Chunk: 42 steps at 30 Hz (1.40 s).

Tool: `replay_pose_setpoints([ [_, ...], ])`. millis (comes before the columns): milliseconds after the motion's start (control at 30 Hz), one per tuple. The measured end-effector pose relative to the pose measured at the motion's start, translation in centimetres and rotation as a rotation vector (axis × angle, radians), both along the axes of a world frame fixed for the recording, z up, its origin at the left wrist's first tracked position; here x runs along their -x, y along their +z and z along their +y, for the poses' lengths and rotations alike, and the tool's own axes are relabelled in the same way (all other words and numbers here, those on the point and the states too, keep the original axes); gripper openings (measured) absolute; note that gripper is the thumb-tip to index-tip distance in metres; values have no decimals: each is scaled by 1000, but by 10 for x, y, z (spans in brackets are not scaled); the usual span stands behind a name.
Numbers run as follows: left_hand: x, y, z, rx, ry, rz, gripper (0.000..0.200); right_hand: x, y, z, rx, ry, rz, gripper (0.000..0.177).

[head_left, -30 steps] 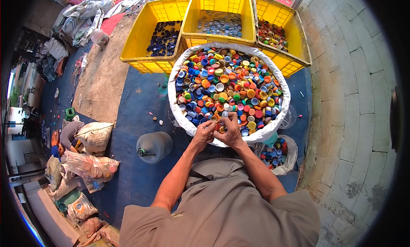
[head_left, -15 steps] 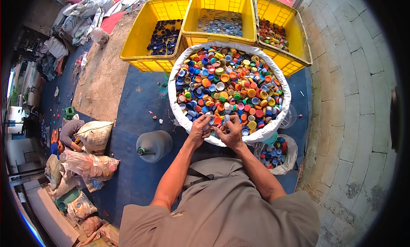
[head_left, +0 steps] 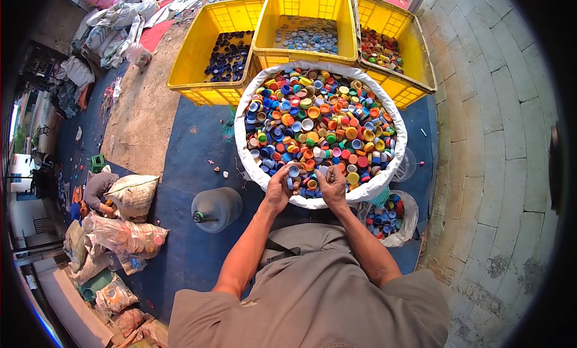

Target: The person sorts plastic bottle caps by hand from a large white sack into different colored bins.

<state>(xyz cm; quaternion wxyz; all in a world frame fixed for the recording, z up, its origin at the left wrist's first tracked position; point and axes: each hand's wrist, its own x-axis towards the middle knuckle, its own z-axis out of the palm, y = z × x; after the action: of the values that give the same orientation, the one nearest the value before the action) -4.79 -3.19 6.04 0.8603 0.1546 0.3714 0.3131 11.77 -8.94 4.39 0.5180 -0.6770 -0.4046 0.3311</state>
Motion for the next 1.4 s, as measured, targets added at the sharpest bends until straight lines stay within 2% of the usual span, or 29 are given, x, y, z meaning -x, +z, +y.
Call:
replay_pose_setpoints([
  [100,0,0,-1,42,38,-52,39,-1,5,2,37,-74,368,29],
  [200,-3,-10,1,35,24,-48,38,-6,8,4,39,-110,755,33],
  [300,-6,-12,1,44,14,-21,38,-22,3,1,128,-122,1277,27],
  [400,-9,-14,3,69,0,-30,37,-26,-11,-2,126,-173,1402,19],
  [567,-16,-20,5,101,44,-24,36,-20,-2,1,216,-299,1404,25],
  [600,-17,-25,6,133,71,-31,37,-23,-16,-1,199,-277,1446,31],
  [700,-27,-25,21,211,73,11,35,-24,-31,10,223,-344,1421,25],
  [767,-38,-26,52,255,50,-106,34,-35,-28,39,238,-362,1389,24],
  [833,-61,-6,103,187,101,-164,35,-56,21,89,-42,-325,1586,26],
  [867,-71,16,131,65,138,-288,39,-71,41,113,-196,-179,1604,37],
  [900,-79,38,158,-67,151,-511,54,-79,75,132,-332,-48,1606,39],
  [933,-87,83,173,-3,232,-491,73,-87,101,149,-421,12,1560,65],
  [967,-88,88,196,-154,173,-579,86,-93,118,163,-501,92,1498,88],
  [1033,-93,122,210,-183,256,-620,88,-92,148,175,-542,-22,1361,84],
  [1100,-87,124,208,-169,324,-563,85,-97,138,172,-519,13,1298,90],
  [1167,-72,90,202,-82,315,-538,73,-95,117,157,-451,-9,1288,91],
  [1233,-55,60,183,-6,320,-387,51,-89,92,132,-345,-81,1320,87],
  [1300,-37,28,159,-36,296,-250,35,-82,68,103,-212,-139,1329,73],
  [1400,-13,-12,120,47,316,-16,27,-74,27,62,-26,-110,1202,52],
])
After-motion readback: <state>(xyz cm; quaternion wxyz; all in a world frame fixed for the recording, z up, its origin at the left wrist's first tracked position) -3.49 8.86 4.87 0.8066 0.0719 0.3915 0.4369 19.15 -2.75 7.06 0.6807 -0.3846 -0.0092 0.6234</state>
